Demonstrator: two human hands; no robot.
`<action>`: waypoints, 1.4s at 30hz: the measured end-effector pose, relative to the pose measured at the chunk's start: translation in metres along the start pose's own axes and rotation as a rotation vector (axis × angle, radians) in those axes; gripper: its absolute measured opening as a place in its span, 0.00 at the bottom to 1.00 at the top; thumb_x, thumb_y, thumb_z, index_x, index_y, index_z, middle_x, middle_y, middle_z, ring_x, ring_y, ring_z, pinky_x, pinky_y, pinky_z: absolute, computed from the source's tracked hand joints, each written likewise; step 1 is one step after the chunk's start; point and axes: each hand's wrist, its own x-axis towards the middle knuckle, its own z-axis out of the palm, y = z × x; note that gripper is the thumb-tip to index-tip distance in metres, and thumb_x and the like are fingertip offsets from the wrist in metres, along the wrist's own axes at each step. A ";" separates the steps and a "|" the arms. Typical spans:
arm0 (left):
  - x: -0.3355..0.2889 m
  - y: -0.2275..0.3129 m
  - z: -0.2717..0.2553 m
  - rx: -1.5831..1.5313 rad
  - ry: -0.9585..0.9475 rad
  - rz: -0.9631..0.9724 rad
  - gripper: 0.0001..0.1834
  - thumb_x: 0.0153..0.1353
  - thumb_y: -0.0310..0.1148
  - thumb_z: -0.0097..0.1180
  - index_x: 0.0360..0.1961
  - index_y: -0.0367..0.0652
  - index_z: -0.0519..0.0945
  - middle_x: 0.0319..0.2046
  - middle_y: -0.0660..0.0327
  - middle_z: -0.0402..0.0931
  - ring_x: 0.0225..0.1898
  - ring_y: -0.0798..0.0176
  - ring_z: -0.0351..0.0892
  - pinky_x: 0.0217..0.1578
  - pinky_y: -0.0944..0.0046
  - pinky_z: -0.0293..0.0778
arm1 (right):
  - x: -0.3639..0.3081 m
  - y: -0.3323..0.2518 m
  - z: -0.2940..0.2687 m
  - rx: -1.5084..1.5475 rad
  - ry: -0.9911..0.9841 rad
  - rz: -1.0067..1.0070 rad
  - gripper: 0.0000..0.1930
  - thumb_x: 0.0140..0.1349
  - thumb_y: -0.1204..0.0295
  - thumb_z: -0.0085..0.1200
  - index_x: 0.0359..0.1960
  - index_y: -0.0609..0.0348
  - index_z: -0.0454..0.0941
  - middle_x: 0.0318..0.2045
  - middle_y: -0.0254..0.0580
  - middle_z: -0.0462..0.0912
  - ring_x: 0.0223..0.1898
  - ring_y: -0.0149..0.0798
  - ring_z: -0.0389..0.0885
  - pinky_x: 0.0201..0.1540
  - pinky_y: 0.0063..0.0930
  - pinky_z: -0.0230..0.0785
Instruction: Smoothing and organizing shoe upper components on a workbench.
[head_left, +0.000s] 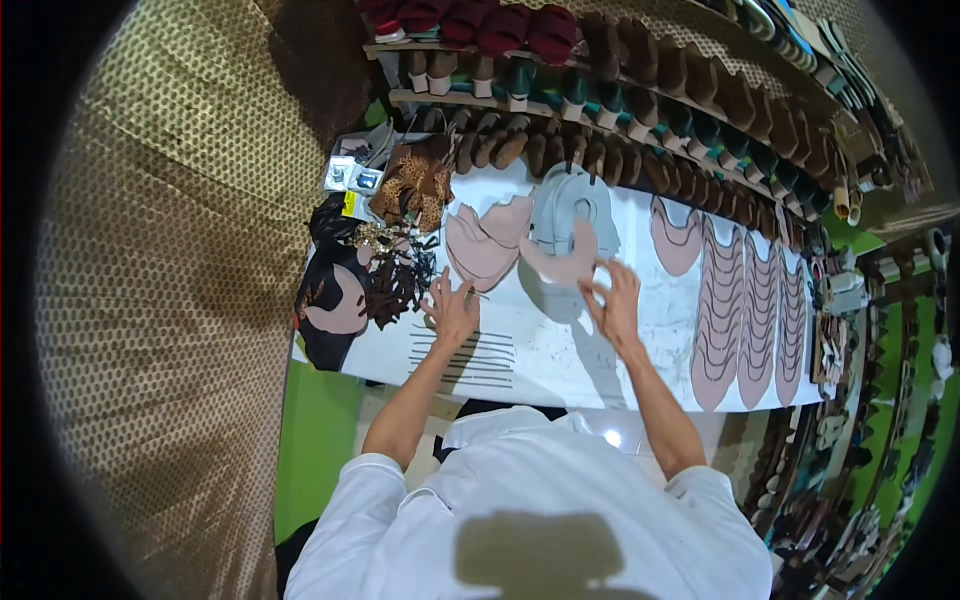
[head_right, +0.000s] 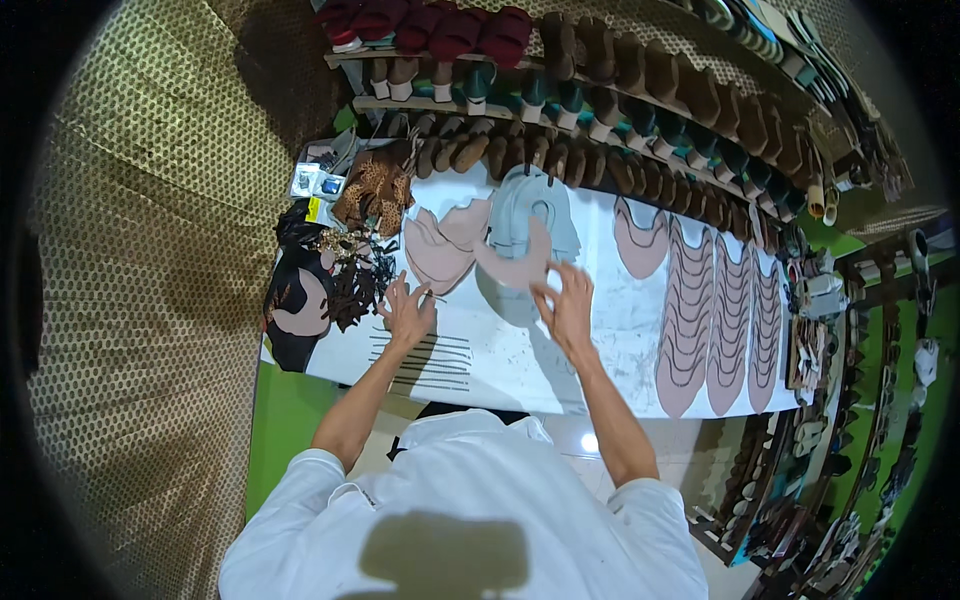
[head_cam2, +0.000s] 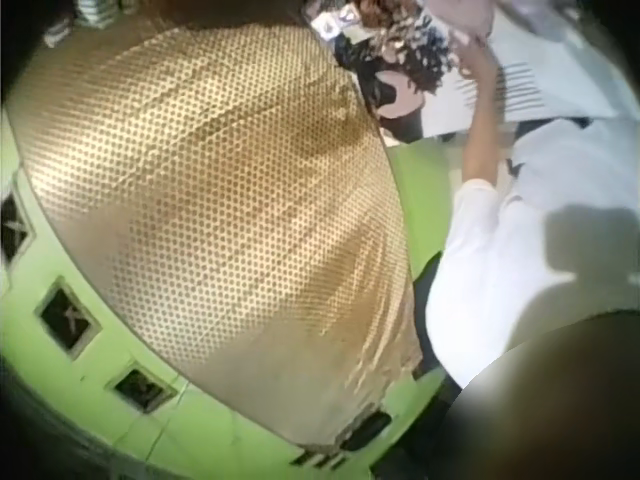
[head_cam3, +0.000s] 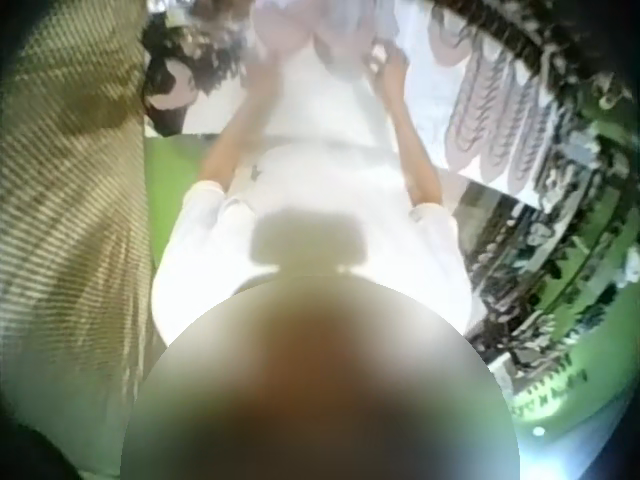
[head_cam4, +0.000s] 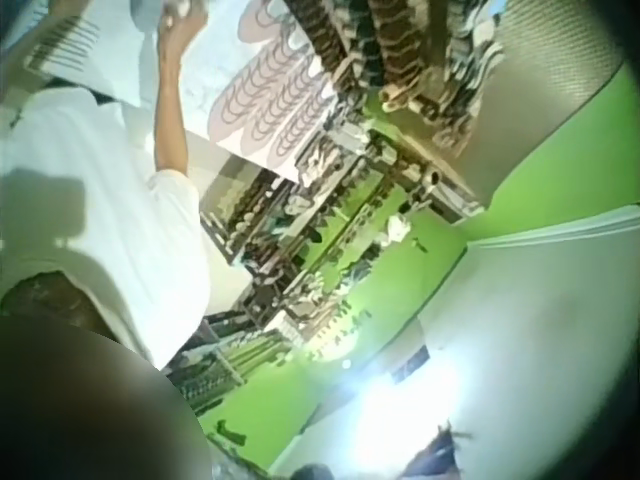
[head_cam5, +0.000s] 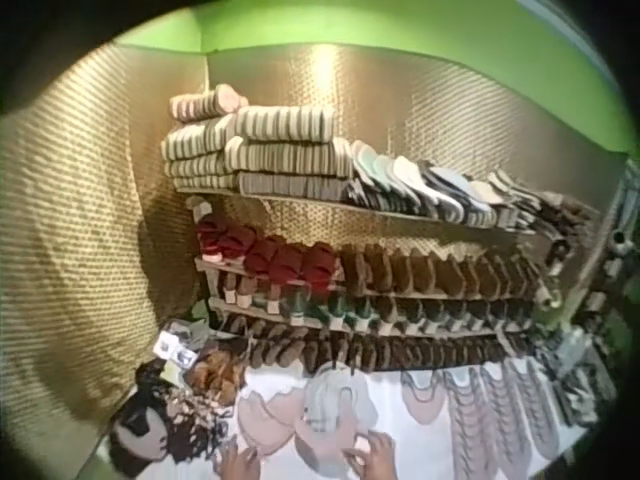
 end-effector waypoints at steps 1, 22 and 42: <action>-0.008 -0.001 -0.001 0.009 -0.007 0.008 0.22 0.60 0.40 0.65 0.57 0.56 0.86 0.77 0.48 0.55 0.75 0.40 0.50 0.63 0.21 0.45 | -0.038 0.002 0.006 0.009 -0.051 0.063 0.09 0.59 0.70 0.69 0.42 0.48 0.91 0.60 0.46 0.79 0.66 0.56 0.71 0.69 0.55 0.57; -0.111 0.011 -0.016 0.016 -0.076 -0.098 0.22 0.60 0.44 0.67 0.57 0.60 0.87 0.77 0.49 0.56 0.76 0.41 0.49 0.65 0.24 0.46 | -0.166 -0.038 0.030 0.063 -0.179 0.298 0.09 0.58 0.61 0.69 0.38 0.46 0.92 0.67 0.44 0.74 0.74 0.56 0.61 0.76 0.65 0.41; -0.045 -0.024 -0.010 -0.041 -0.299 0.226 0.20 0.59 0.39 0.69 0.54 0.58 0.87 0.77 0.52 0.55 0.77 0.39 0.48 0.64 0.17 0.45 | -0.079 -0.104 0.144 -0.026 -0.200 0.133 0.06 0.57 0.68 0.64 0.29 0.56 0.89 0.59 0.44 0.79 0.67 0.52 0.69 0.73 0.55 0.53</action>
